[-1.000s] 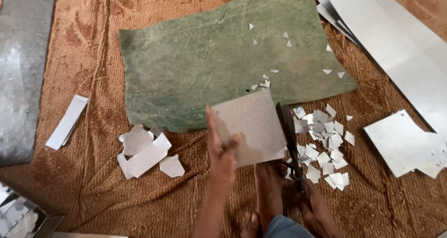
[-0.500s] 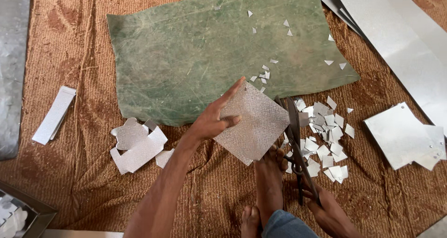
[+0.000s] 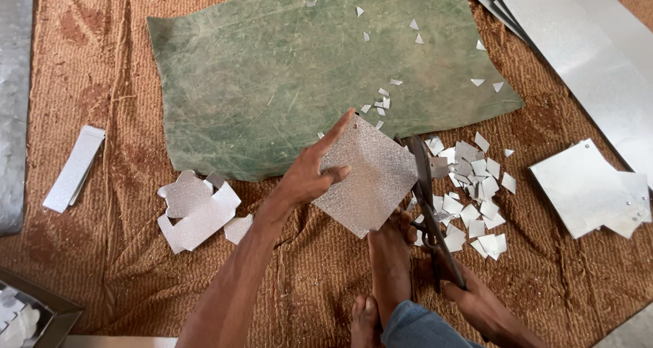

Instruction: The person uses large shears to cut star-shaped pieces from square metal sheets. They hold each sheet with one hand and cut along the edges with the other, placing finished pieces into a nearby metal tray.

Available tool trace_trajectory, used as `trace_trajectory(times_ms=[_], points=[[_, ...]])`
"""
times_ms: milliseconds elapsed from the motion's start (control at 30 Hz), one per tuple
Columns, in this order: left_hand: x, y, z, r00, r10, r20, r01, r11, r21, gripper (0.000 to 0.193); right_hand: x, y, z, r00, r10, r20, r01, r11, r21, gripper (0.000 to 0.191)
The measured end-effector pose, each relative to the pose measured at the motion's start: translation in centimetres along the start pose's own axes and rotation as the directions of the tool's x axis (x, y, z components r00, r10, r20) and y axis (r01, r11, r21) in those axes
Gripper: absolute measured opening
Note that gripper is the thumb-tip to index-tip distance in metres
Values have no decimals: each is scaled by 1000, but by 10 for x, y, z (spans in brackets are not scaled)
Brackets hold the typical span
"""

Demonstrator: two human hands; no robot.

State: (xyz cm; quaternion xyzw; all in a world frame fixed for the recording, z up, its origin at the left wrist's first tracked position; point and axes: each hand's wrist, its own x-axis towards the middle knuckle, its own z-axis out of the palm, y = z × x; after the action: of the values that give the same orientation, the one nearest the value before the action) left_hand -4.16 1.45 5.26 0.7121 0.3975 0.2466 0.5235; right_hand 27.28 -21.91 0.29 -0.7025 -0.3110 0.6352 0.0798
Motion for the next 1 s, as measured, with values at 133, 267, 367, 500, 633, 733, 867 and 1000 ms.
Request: trace_trajectory(times_ms=[133, 267, 367, 500, 633, 733, 867, 1000], points=[[0, 13, -5, 1000, -21, 16, 21, 1000, 8, 94, 5, 6, 6, 991, -86, -99, 72, 987, -143, 59], [-1, 14, -2, 1000, 1, 2, -2, 1000, 22, 95, 17, 7, 14, 961, -239, -140, 210, 958, -197, 29], [1, -1, 0, 999, 34, -16, -34, 999, 25, 98, 27, 12, 18, 949, -248, -194, 213, 959, -186, 26], [-3, -3, 2, 994, 92, -60, -91, 996, 20, 102, 40, 30, 15, 933, -294, -207, 272, 954, -126, 25], [-38, 49, 48, 983, -107, -150, 36, 912, -409, 100, 55, 56, 7, 904, -367, -219, 333, 926, -177, 36], [-70, 83, 119, 826, -382, -414, -5, 730, -684, 103, 62, 62, 2, 789, -576, -213, 523, 812, -261, 68], [-69, 48, 115, 844, -498, -199, 123, 542, -831, 103, 46, 42, -1, 982, -61, -177, 41, 992, -116, 64], [-43, 5, 44, 938, -330, -109, 281, 905, -320, 103, 13, 7, -6, 997, -68, -31, 69, 997, 28, 86]])
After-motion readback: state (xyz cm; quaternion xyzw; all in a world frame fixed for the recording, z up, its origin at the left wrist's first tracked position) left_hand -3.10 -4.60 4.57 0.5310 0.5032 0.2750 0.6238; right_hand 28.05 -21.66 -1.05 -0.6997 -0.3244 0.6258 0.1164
